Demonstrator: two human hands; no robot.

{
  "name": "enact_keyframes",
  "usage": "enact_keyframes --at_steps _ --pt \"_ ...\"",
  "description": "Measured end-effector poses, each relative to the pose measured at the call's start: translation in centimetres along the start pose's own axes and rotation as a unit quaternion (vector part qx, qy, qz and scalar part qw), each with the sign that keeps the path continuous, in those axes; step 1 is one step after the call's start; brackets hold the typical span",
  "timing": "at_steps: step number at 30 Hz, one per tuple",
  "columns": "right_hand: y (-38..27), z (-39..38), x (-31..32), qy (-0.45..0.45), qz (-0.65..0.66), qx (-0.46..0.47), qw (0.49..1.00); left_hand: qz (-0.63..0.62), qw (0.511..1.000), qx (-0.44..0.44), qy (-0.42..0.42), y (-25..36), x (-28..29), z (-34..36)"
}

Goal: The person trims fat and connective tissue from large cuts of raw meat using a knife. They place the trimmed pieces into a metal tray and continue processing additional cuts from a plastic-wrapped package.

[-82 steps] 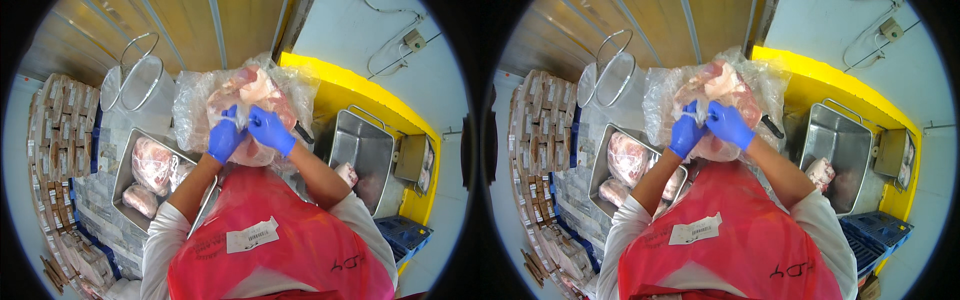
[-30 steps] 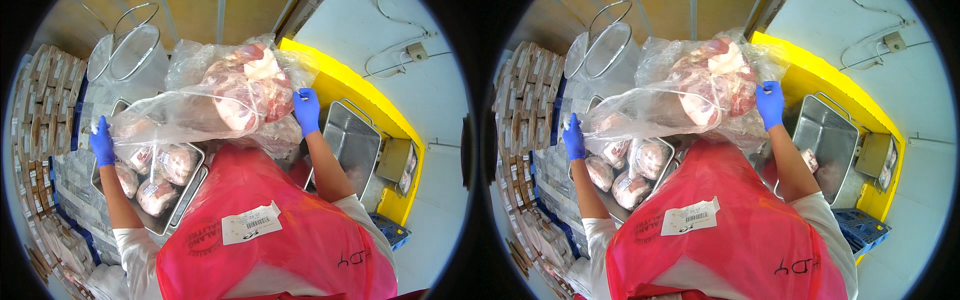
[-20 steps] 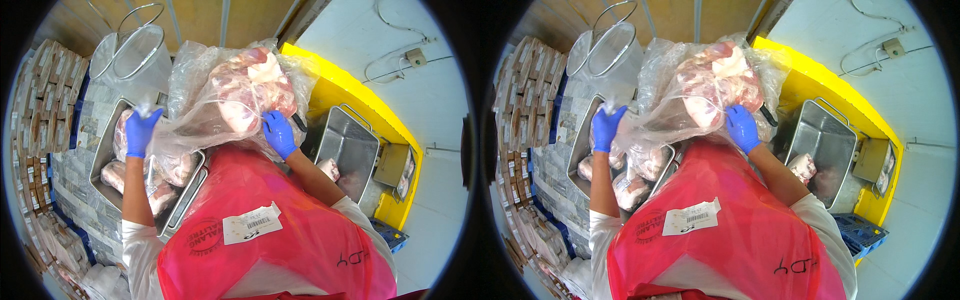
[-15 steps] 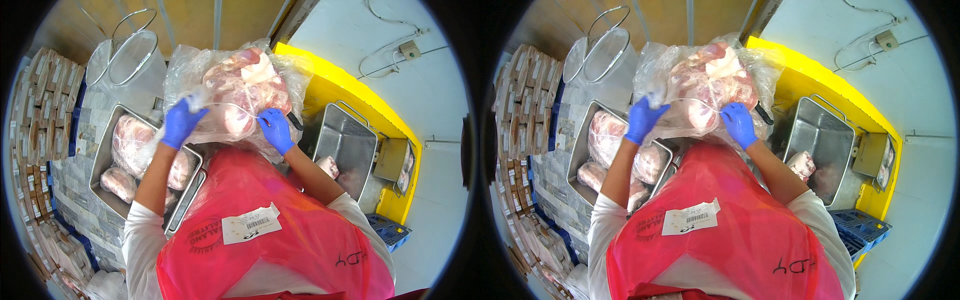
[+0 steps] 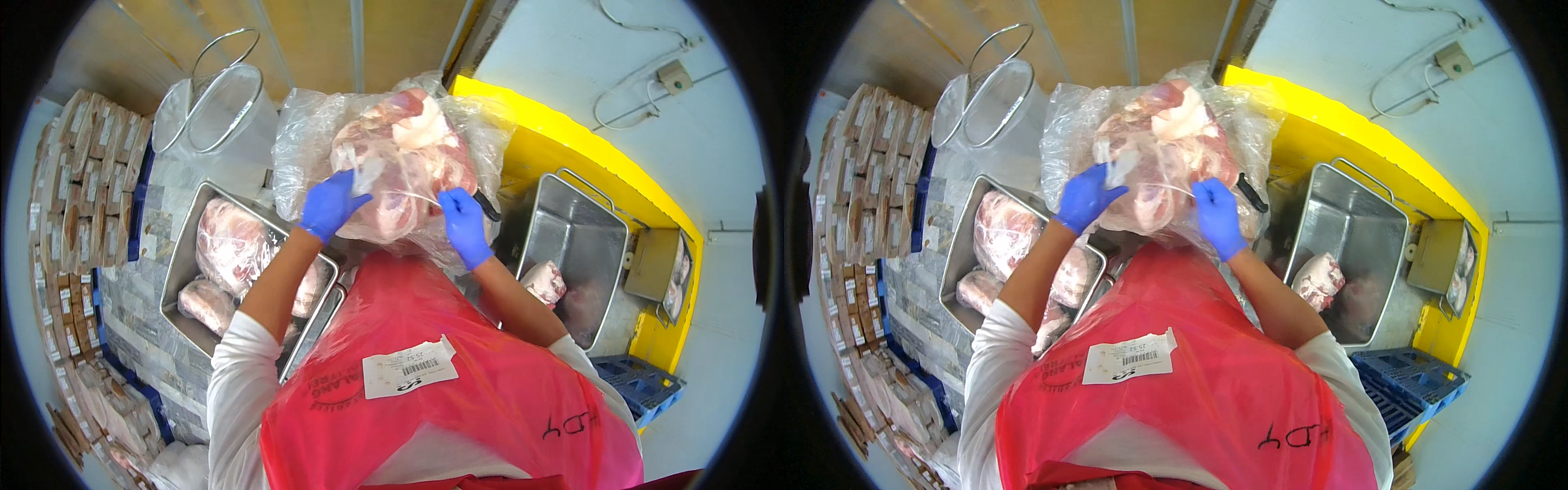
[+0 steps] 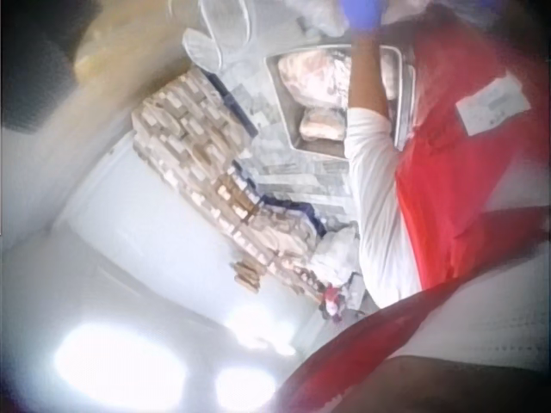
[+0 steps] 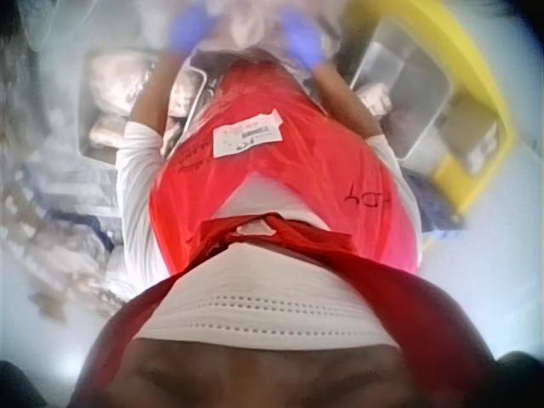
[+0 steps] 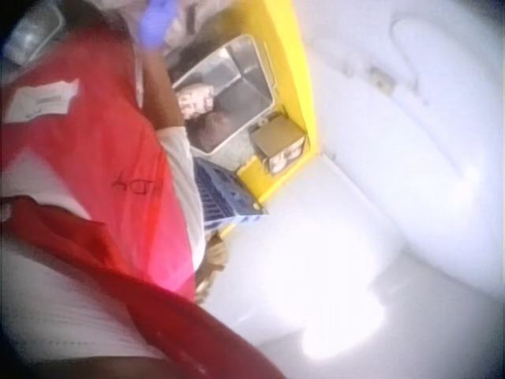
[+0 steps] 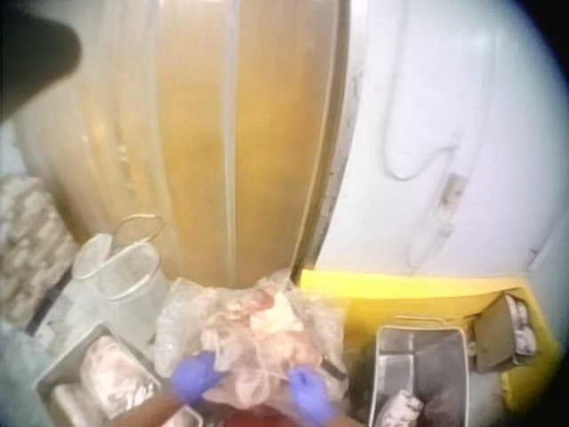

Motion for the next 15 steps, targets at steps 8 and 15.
enact_keyframes --at_steps 8,15 --pt "-5.5 1.7 0.5 -0.144 -0.249 0.295 0.911 0.016 0.941 0.293 0.168 -20.6 16.4 -9.1" --pt "2.7 4.9 -3.6 -0.034 0.101 -0.091 0.99 -0.103 0.889 0.356 0.27 -20.8 21.9 -11.2"
Point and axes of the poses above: each hand's wrist, its own z-axis towards the middle knuckle, its own x-axis out of the back of the hand, y = z × x, the point moved 7 cm from there along z, towards the middle knuckle, and after that the axes turned 8 degrees about x, right-handed, at the moved point
